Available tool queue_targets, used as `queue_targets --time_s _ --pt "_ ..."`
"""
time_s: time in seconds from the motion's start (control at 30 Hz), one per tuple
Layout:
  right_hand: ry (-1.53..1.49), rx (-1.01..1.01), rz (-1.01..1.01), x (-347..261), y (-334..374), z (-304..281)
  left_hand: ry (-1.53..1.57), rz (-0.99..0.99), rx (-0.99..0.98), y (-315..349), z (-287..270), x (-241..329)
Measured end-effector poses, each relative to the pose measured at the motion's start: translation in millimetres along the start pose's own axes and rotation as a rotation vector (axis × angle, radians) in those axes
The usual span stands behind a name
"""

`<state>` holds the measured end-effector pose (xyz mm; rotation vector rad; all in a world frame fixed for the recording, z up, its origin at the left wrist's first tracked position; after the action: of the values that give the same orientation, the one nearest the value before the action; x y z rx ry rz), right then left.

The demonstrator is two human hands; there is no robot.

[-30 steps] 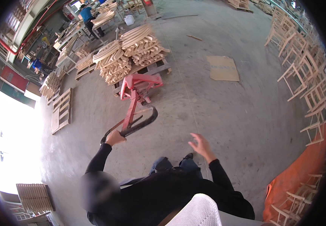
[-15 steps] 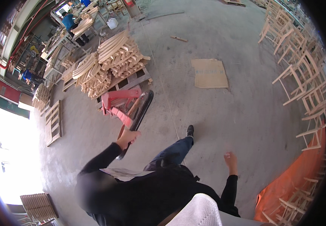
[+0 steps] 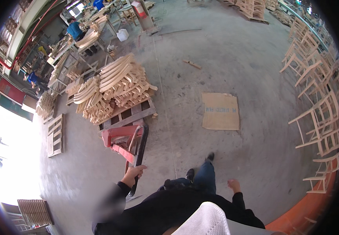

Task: The person moves a pallet jack to reposition a stack of curved wooden parts, then returns to a workbench and applies glue to the holes of several small wooden pieces using a brush.

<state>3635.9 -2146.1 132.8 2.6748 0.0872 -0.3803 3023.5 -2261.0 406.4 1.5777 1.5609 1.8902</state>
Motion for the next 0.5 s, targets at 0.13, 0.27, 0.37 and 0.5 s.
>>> queue_targets --time_s 0.13,0.27,0.37,0.5 --pt "-0.158 0.086 -0.049 -15.0 -101.9 -58.7 0.08 0.074 0.061 -32.7 43.0 53.2" --pt "-0.326 0.274 -0.09 -66.8 -173.9 -157.6 0.084 -0.003 0.183 -52.4 47.1 71.4" --pt "-0.42 0.183 0.087 -45.9 -212.1 -182.3 0.048 -0.08 0.283 -50.4 56.1 94.6" --pt "-0.437 0.081 0.245 -15.6 -250.3 -213.8 0.023 -0.108 0.366 -66.7 60.8 113.1"
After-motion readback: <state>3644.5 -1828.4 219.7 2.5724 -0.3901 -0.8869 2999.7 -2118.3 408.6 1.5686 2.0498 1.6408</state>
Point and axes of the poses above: each hand's wrist, its own y-axis away from the middle knuckle, its own z-axis out of the palm, x = y × z, the point moved 7 cm from there along -y, towards the middle knuckle, and after that the axes turned 8 degrees about x, right-handed, at the moved point
